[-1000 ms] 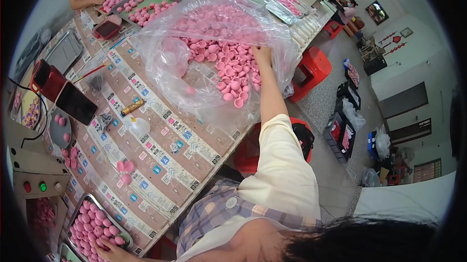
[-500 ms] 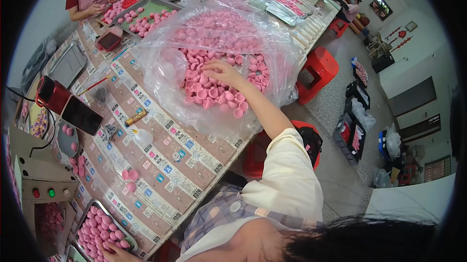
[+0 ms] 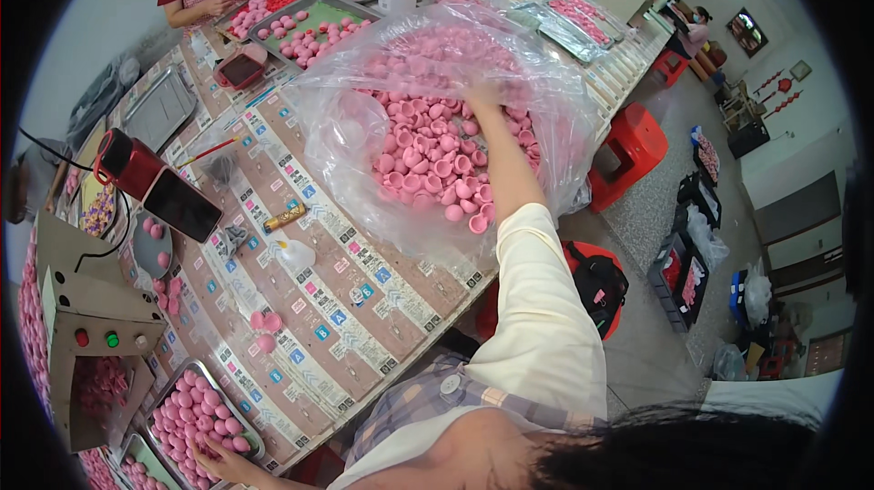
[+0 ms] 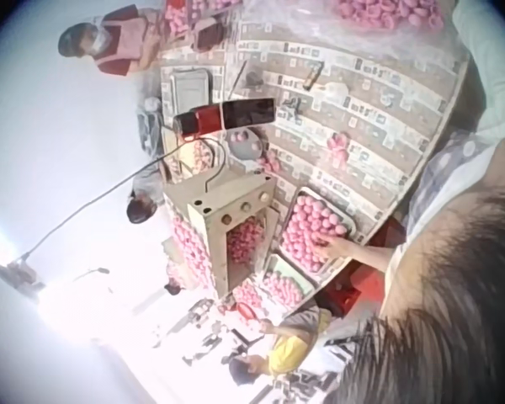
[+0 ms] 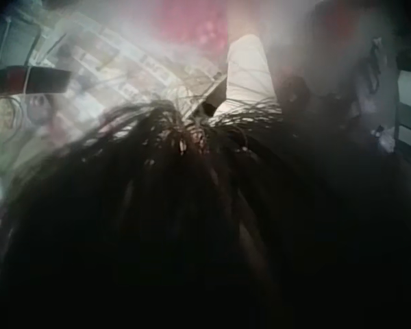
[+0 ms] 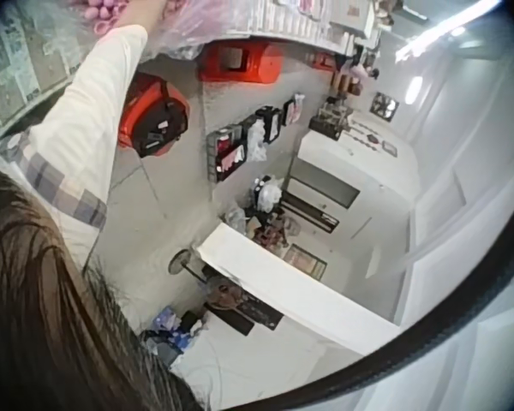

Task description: The person applies glue to plastic shell halves using a squeeze bottle, presses the halves together by hand to assemble small round objects, and places them onto a tray.

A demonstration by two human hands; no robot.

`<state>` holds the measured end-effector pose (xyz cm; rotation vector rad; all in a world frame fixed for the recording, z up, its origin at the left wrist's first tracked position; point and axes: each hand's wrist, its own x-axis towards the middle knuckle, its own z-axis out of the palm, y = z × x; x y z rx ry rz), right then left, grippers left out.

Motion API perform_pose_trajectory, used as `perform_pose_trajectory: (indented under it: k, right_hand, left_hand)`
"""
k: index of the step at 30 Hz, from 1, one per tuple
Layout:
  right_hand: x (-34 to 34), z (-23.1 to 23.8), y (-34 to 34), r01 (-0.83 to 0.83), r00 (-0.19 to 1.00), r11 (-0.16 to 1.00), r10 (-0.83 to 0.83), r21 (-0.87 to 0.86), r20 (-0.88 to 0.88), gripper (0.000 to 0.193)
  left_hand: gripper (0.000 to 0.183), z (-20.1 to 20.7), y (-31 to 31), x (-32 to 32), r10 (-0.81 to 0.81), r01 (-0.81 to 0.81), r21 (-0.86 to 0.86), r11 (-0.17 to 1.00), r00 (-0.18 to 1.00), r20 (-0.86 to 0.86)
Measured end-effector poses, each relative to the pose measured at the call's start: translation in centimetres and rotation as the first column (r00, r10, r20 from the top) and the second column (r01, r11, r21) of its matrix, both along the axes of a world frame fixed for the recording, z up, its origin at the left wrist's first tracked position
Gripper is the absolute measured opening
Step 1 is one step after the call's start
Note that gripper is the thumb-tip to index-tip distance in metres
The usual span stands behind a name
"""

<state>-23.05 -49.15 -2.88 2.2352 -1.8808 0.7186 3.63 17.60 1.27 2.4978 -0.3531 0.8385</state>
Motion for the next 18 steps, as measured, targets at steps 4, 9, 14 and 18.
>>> perform_pose_trajectory:
  k: [4,9,14,18]
  right_hand:
    - [0.2,0.3,0.8,-0.360,0.916,0.932,0.345,0.038,0.207,0.042]
    - [0.0,0.8,5.6,-0.731,0.579,0.606,0.308,0.313,0.755,0.038]
    - [1.7,2.5,10.7,-0.826,0.452,0.510,0.346,0.239,0.822,0.035]
    - [1.2,3.2,12.2,-0.845,0.466,0.466,0.404,0.261,0.787,0.036]
  left_hand:
    - [0.028,-2.9,1.6,1.6,-0.033,0.015,-0.162,0.987,0.994,-0.109]
    - [0.029,-2.9,1.6,2.1,-0.083,0.082,-0.082,0.993,0.996,-0.016]
    - [0.029,-2.5,1.1,1.7,-0.071,0.062,-0.155,0.986,0.996,-0.053]
    - [0.027,-2.6,1.3,1.5,0.023,-0.032,-0.099,0.995,0.996,-0.090]
